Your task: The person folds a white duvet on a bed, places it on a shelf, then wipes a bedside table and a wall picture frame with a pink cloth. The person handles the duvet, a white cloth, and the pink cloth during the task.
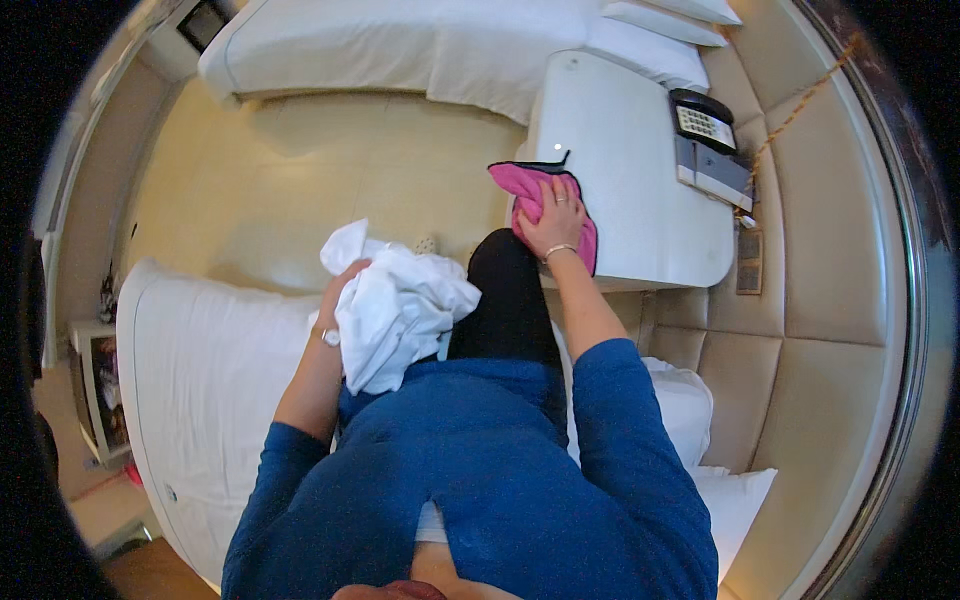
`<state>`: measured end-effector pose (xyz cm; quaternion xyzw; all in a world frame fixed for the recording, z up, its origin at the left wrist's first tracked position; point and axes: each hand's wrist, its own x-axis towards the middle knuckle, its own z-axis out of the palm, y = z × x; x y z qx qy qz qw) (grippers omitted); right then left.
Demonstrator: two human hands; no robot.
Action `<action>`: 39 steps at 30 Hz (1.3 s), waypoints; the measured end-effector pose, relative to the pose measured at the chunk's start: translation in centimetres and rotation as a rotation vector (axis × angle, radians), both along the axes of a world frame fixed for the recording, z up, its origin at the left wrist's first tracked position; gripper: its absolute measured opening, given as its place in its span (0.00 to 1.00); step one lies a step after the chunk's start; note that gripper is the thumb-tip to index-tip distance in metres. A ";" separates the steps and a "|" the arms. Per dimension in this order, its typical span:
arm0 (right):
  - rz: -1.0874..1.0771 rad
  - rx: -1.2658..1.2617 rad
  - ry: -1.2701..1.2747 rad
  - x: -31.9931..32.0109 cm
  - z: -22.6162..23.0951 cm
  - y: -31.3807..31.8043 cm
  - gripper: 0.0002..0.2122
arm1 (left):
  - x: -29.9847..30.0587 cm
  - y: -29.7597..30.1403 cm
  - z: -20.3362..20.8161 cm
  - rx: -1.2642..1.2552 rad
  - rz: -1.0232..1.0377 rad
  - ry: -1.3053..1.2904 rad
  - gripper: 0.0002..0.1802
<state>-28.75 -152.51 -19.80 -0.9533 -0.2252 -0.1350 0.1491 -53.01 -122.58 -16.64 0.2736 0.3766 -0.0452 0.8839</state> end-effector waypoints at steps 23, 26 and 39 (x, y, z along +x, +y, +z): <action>-0.154 -0.003 0.048 10.1 0.7 2.3 0.29 | 1.3 -0.3 1.6 0.445 -0.250 0.007 0.11; -0.153 0.032 0.005 9.4 0.5 1.9 0.29 | 1.5 -0.4 1.2 0.477 -0.280 -0.003 0.11; -0.095 0.049 -0.006 -0.6 -0.2 -7.4 0.29 | 0.5 -0.7 0.8 0.526 -0.311 -0.065 0.11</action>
